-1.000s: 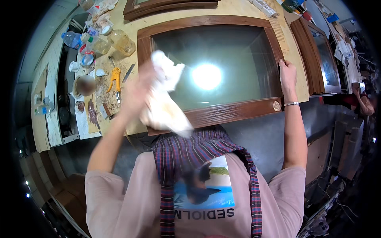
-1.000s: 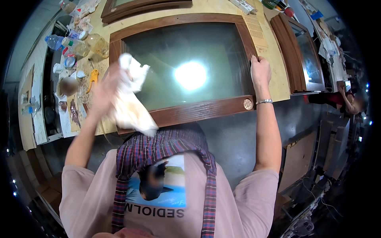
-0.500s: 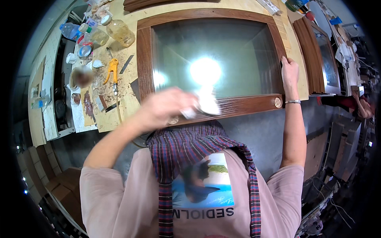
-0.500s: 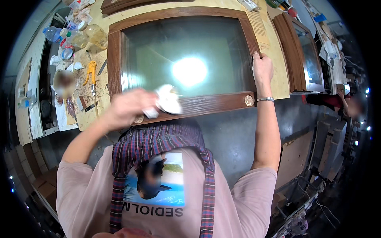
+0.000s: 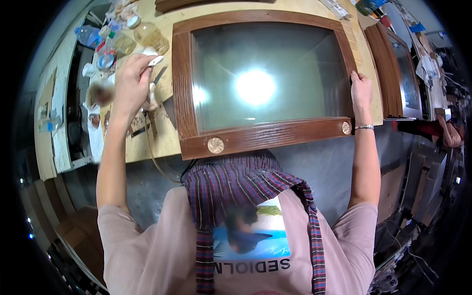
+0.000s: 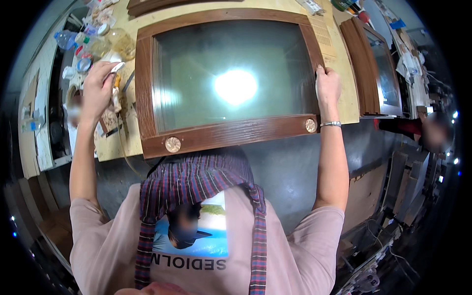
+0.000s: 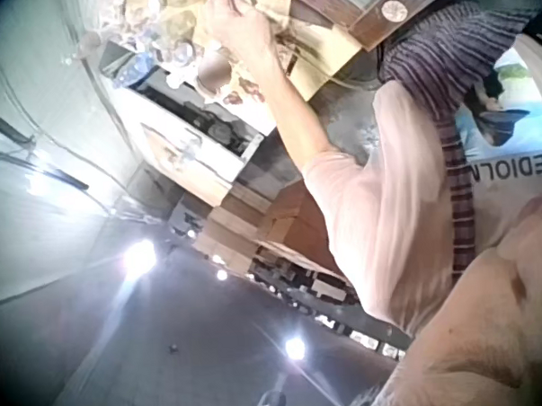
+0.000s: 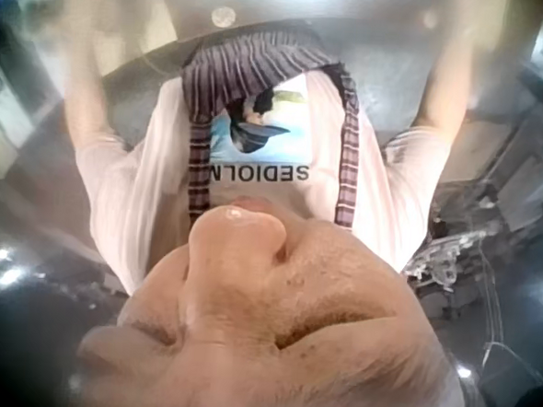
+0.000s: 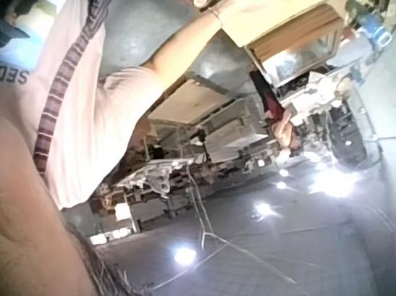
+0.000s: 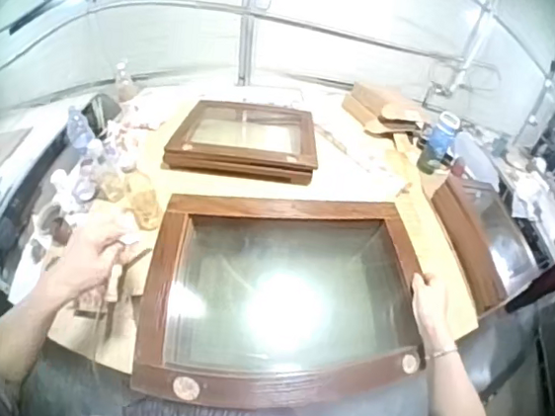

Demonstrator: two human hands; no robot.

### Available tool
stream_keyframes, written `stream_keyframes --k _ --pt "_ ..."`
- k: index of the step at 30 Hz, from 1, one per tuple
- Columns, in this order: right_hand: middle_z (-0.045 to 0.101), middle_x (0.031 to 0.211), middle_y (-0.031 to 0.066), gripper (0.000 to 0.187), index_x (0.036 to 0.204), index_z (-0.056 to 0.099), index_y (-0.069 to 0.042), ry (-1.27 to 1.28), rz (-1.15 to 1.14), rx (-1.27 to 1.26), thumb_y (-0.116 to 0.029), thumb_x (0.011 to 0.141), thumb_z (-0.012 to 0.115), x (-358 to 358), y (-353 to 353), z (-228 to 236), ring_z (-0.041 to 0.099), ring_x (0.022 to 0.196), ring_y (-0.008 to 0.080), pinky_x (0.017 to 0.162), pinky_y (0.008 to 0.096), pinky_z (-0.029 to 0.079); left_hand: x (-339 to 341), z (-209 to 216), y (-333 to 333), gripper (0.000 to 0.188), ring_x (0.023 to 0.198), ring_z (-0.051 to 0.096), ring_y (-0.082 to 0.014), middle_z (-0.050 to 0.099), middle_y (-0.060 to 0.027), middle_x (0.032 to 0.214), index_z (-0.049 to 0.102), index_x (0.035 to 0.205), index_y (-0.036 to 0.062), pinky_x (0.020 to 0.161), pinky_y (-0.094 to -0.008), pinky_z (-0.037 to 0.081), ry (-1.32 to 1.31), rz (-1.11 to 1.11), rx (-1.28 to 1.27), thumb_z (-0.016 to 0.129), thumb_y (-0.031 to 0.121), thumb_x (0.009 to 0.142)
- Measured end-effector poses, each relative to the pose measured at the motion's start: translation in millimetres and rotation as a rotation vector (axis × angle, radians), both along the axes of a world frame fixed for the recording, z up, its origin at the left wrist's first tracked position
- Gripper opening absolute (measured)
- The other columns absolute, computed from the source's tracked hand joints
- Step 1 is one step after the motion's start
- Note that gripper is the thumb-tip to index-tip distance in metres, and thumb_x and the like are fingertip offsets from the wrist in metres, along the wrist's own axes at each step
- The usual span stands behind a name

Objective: The person cleans a glass pane within a wooden frame by wiping it with a cloth, applying a liquid from a bottle, using a scraper tool on the glass, and handling small wooden components on a workbench.

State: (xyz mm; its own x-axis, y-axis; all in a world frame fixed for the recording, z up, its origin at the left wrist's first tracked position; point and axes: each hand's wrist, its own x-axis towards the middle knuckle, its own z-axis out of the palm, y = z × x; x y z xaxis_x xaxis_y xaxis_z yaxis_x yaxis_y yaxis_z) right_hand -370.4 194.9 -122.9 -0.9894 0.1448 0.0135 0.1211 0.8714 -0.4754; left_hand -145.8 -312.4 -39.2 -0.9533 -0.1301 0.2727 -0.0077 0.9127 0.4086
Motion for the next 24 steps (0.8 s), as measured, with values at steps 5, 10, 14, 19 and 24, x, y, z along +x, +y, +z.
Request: stream_keyframes --k 5,10,14,19,24 --pt "0.067 0.079 0.0226 0.041 0.087 0.068 0.0 0.034 -0.047 -0.037 -0.039 0.091 0.056 6.8 -3.2 3.5 0.067 0.083 0.0385 0.074 0.0455 0.048 -8.2 -15.8 118.9 0.043 0.12 0.055 -0.0271 0.061 -0.0083 0.128 0.06 0.128 0.0146 0.106 -0.0496 0.04 -0.043 -0.651 -0.1 0.062 0.006 0.085" --pt "0.068 0.078 0.0216 0.038 0.085 0.068 -0.001 0.018 -0.052 -0.072 -0.037 0.091 0.058 9.5 -12.7 9.0 0.066 0.082 0.0383 0.074 0.0458 0.048 -104.2 -51.0 23.3 0.044 0.133 0.046 -0.0288 0.055 -0.0094 0.14 0.056 0.136 0.0186 0.115 -0.045 0.031 -0.044 -0.105 -0.21 0.049 0.008 0.094" --pt "0.067 0.078 0.0214 0.038 0.081 0.066 0.0 -0.012 -0.11 -0.08 -0.036 0.091 0.059 13.7 -9.7 14.6 0.065 0.082 0.0386 0.074 0.0457 0.048 -108.0 -21.4 96.0 0.038 0.11 0.062 -0.0308 0.065 -0.013 0.121 0.064 0.121 0.0113 0.092 -0.0404 0.051 -0.401 0.134 0.453 0.05 0.001 0.087" --pt "0.066 0.075 0.0205 0.038 0.079 0.063 0.0 -0.015 -0.117 -0.126 -0.036 0.091 0.059 16.4 -16.2 18.5 0.064 0.079 0.0383 0.072 0.0458 0.046 -43.4 -55.0 165.5 0.029 0.092 0.067 -0.0342 0.067 -0.0181 0.098 0.067 0.105 0.0019 0.082 -0.0385 0.055 0.145 -0.752 0.277 0.058 -0.008 0.08" --pt "0.064 0.072 0.019 0.038 0.077 0.062 0.0 -0.034 -0.125 -0.184 -0.035 0.091 0.059 16.7 -13.5 18.0 0.063 0.076 0.0368 0.071 0.0456 0.045 -104.5 -14.8 71.4 0.03 0.104 0.063 -0.0276 0.063 -0.0124 0.115 0.067 0.112 0.0021 0.091 -0.0361 0.051 0.113 -0.09 0.315 0.061 -0.002 0.083"
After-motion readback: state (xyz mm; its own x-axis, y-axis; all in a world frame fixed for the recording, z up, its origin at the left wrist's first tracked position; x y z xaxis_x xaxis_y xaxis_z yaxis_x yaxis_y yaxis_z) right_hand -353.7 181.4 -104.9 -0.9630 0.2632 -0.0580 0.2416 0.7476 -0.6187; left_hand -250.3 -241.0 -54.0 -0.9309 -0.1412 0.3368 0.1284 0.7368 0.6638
